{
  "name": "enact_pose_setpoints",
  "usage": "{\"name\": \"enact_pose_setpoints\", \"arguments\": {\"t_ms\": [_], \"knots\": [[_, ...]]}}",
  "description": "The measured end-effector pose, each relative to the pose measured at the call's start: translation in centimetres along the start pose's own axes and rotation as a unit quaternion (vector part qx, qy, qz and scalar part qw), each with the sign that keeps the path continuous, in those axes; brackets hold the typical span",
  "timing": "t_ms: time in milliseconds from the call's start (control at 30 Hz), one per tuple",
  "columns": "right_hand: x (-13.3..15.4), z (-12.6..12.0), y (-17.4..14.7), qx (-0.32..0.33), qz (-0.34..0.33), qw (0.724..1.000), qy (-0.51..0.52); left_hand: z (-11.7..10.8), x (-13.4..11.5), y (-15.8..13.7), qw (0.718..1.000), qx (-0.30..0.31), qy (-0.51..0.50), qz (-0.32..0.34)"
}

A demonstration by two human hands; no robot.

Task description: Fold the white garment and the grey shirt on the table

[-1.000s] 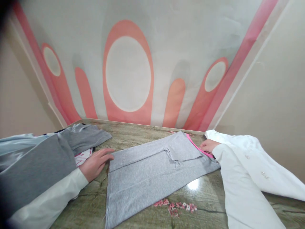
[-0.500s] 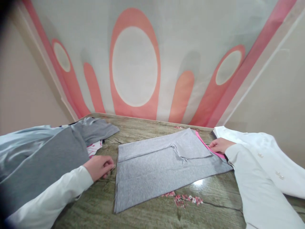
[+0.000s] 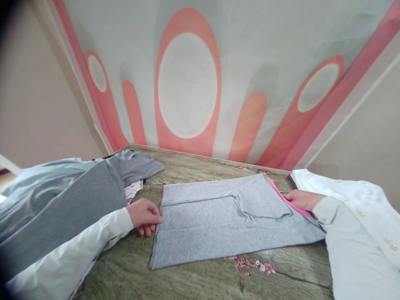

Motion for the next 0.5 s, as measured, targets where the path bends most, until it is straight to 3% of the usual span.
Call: {"name": "enact_pose_setpoints", "arguments": {"t_ms": [67, 233, 333, 500], "knots": [[0.7, 1.0, 0.0, 0.09, -0.011, 0.994, 0.059, 0.0, 0.0, 0.0, 1.0, -0.005, 0.006, 0.004], [0.5, 1.6, 1.0, 0.098, -0.035, 0.994, 0.03, -0.2, 0.1, 0.2, 0.999, -0.039, 0.028, 0.016], [0.3, 1.6, 1.8, 0.071, -0.063, 0.995, 0.009, -1.0, 0.3, 0.6, 0.996, -0.078, 0.039, 0.032], [0.7, 0.9, 3.5, -0.048, -0.052, 0.997, 0.015, -3.8, 0.3, 1.5, 0.971, -0.204, 0.08, 0.095]]}}
Point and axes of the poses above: each hand's wrist, its own y-axis towards the middle knuckle, its own z-axis out of the palm, x = y × z, the point moved 4 cm from there along y, towards the middle knuckle, and after that the axes turned 8 degrees about -z, right-handed, at the moved point
